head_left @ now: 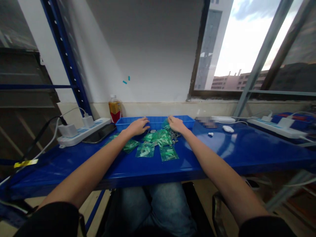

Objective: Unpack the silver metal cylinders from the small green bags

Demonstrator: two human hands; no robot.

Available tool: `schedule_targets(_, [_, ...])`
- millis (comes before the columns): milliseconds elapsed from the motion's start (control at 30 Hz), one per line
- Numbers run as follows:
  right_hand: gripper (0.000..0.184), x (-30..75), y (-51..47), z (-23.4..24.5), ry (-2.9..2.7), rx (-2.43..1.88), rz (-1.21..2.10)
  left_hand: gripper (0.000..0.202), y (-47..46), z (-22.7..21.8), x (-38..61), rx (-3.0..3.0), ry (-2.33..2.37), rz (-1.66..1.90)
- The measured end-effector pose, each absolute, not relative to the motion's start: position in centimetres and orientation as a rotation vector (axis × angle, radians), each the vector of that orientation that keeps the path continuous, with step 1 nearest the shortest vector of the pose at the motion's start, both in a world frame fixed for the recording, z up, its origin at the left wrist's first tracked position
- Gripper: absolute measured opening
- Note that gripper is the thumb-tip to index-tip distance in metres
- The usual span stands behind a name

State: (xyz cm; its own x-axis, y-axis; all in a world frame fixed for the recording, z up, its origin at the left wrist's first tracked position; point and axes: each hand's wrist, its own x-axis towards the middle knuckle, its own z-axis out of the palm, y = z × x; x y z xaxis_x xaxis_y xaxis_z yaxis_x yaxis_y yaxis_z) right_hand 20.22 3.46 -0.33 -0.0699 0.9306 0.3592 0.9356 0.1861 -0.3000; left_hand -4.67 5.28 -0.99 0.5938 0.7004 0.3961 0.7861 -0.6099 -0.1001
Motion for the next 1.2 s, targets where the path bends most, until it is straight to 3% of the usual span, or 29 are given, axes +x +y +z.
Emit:
schedule_targets(167, [0.035, 20.1, 2.7, -0.8, -2.080, -1.717, -0.094, 0.034, 4.6, -1.8, -4.5, -2.496, -1.208, -0.488])
schedule_targets(467, [0.029, 20.6, 0.4, -1.3, -2.141, -1.573, -0.096, 0.032, 3.5, -1.5, -4.8, -2.528, -1.132, -0.533])
schedule_targets(833, [0.028, 20.8, 3.6, -1.9, -2.212, -1.530, -0.101, 0.051, 5.0, -0.9, -6.4, -2.595, -1.216, -0.333])
schedule_targets(1200, [0.030, 21.0, 3.9, -2.3, -2.112, -1.454, -0.065, 0.039, 4.6, -0.8, -6.3, -2.558, -1.301, -0.355])
